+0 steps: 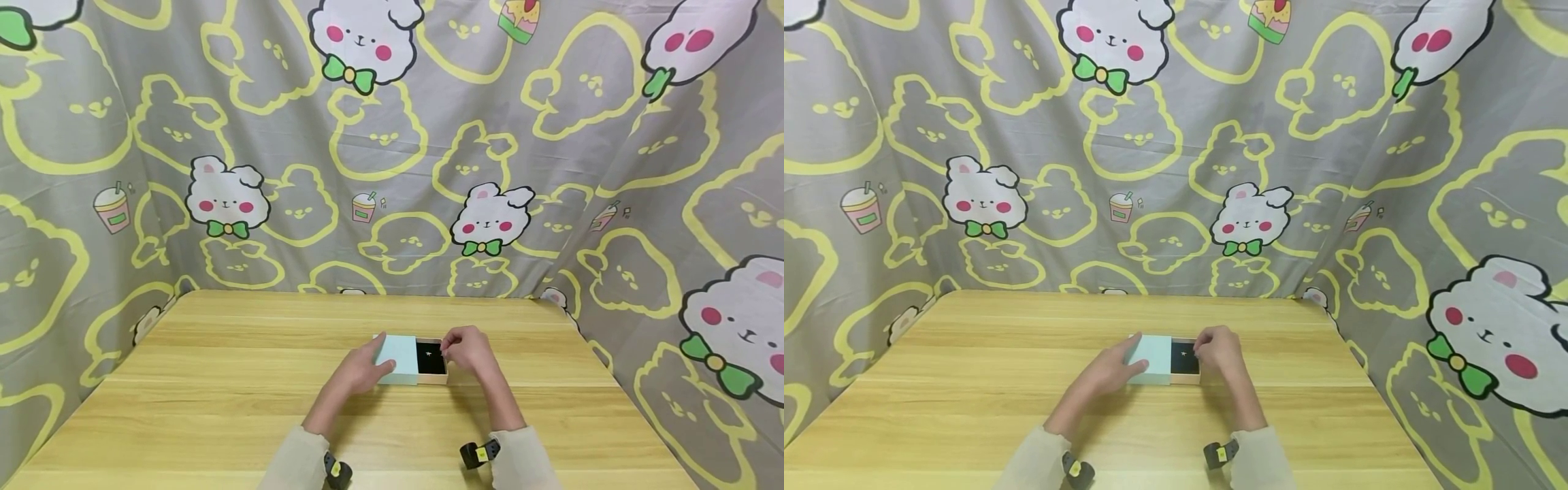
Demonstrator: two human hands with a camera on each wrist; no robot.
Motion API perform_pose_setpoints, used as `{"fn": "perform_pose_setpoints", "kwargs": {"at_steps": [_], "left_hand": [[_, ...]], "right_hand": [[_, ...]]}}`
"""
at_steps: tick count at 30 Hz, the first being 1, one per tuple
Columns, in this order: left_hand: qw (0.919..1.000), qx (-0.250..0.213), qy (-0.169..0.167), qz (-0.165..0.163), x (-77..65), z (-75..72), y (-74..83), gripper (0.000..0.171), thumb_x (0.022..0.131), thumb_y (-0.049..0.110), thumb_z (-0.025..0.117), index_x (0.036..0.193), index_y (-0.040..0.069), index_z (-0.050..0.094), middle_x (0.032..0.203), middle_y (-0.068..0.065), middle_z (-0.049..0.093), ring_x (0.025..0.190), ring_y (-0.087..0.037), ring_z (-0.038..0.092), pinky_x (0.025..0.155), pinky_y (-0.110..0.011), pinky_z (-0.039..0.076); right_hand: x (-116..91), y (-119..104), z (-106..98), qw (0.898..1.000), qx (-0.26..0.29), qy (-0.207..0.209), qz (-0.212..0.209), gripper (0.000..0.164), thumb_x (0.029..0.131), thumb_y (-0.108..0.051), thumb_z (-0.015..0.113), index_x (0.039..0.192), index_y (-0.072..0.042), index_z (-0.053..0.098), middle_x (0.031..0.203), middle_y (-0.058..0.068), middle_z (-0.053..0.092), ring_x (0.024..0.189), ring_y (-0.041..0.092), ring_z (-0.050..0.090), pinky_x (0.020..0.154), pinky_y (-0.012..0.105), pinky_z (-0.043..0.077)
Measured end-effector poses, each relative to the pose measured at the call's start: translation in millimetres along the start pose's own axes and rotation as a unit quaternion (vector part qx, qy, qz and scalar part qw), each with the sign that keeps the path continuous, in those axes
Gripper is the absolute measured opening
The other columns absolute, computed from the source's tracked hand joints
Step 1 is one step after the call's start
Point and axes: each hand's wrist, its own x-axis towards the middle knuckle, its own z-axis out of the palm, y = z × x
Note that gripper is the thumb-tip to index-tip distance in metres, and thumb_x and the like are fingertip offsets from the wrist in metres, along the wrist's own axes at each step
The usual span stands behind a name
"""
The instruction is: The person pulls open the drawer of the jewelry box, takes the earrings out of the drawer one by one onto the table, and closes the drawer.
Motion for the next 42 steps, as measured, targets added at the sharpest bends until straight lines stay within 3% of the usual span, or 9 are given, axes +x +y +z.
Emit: {"fn": "perform_pose_setpoints", "kwargs": {"at_steps": [18,42], "left_hand": [[1.0000,0.002,0.000,-0.005,0.3,-0.7,0.1,0.071,0.102,0.033,0.061,0.160,0.005,0.030,0.159,-0.020,0.040,0.146,-0.043,0.038,0.119,-0.058,0.034],[1.0000,0.006,-0.002,0.004,0.5,0.7,-1.2,0.070,0.103,0.033,0.060,0.159,0.005,0.030,0.158,-0.021,0.042,0.146,-0.042,0.040,0.118,-0.057,0.036]], "right_hand": [[3.5,22.8,-11.3,0.999,-0.004,-0.015,0.033,0.006,0.080,0.001,0.069,0.082,-0.004,0.073,0.084,0.007,0.069,0.080,0.022,0.058,0.066,0.029,0.047],[5.0,48.4,-7.8,0.997,-0.021,-0.032,0.063,0.010,0.078,0.002,0.063,0.078,-0.003,0.072,0.073,0.005,0.065,0.069,0.019,0.055,0.057,0.025,0.042]]}}
